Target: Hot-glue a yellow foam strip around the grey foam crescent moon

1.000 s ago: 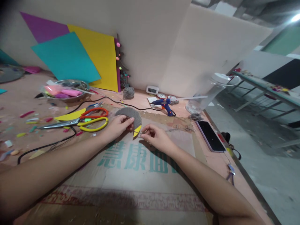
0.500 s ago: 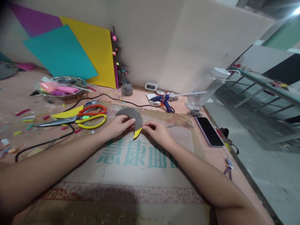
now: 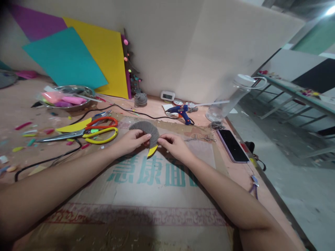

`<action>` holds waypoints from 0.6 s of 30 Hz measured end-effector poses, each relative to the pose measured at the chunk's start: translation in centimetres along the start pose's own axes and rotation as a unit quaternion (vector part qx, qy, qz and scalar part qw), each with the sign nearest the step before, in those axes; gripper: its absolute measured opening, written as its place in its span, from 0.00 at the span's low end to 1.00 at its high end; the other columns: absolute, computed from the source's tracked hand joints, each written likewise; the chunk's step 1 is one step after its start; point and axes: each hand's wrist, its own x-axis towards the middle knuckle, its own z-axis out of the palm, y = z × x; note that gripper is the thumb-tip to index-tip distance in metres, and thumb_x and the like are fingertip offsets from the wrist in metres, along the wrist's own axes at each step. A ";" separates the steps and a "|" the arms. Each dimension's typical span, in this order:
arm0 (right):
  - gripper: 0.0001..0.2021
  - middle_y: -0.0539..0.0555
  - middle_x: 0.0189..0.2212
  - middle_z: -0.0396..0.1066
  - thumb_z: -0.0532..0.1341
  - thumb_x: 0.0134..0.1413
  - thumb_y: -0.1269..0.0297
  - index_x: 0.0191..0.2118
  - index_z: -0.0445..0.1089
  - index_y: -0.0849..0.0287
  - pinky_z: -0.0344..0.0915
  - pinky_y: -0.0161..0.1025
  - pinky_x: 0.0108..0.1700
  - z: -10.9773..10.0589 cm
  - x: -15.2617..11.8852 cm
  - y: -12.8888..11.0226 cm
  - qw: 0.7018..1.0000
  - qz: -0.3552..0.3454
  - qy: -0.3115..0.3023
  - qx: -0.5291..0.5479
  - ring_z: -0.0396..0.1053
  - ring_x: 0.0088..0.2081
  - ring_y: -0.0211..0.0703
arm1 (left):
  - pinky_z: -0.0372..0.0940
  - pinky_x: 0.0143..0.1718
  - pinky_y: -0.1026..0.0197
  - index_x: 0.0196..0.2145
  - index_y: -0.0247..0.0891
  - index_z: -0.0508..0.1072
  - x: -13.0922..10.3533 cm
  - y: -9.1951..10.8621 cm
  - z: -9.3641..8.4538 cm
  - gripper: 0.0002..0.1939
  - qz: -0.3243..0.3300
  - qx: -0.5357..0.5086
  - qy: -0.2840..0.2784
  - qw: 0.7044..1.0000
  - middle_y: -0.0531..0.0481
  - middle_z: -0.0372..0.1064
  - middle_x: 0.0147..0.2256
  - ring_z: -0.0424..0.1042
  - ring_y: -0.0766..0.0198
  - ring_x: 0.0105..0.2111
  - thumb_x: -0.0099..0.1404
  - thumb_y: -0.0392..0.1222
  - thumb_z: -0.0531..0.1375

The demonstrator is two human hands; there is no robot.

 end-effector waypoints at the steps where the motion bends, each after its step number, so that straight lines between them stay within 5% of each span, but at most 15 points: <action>1: 0.16 0.46 0.19 0.63 0.62 0.50 0.48 0.31 0.70 0.59 0.54 0.31 0.20 0.1 -0.1 0.0 1.000 0.005 0.003 0.012 0.57 0.19 0.33 | 0.62 0.27 0.64 0.25 0.37 0.72 0.0 0.0 0.0 0.22 0.007 0.000 -0.007 1.000 0.49 0.73 0.25 0.70 0.63 0.26 0.63 0.59 0.56; 7: 0.17 0.43 0.15 0.54 0.63 0.48 0.46 0.28 0.68 0.57 0.48 0.33 0.20 0.7 -0.4 -0.5 0.997 0.030 0.051 0.055 0.51 0.17 0.32 | 0.65 0.35 0.62 0.27 0.38 0.68 0.1 0.0 0.1 0.19 0.052 -0.042 -0.011 0.998 0.50 0.70 0.28 0.70 0.64 0.29 0.66 0.56 0.53; 11: 0.19 0.44 0.16 0.55 0.62 0.47 0.45 0.28 0.67 0.58 0.46 0.33 0.21 0.6 -0.2 -0.5 0.994 0.023 0.093 0.055 0.50 0.19 0.33 | 0.66 0.37 0.62 0.35 0.39 0.63 -0.4 0.6 0.5 0.09 0.053 -0.087 0.001 0.995 0.51 0.70 0.33 0.71 0.66 0.32 0.63 0.46 0.58; 18: 0.18 0.44 0.17 0.55 0.62 0.49 0.46 0.28 0.69 0.59 0.48 0.34 0.24 0.5 0.0 0.3 0.995 -0.010 0.100 0.016 0.50 0.21 0.34 | 0.66 0.41 0.62 0.52 0.40 0.63 -1.1 1.2 0.8 0.23 0.095 -0.019 -0.047 0.994 0.48 0.68 0.42 0.69 0.66 0.37 0.57 0.35 0.58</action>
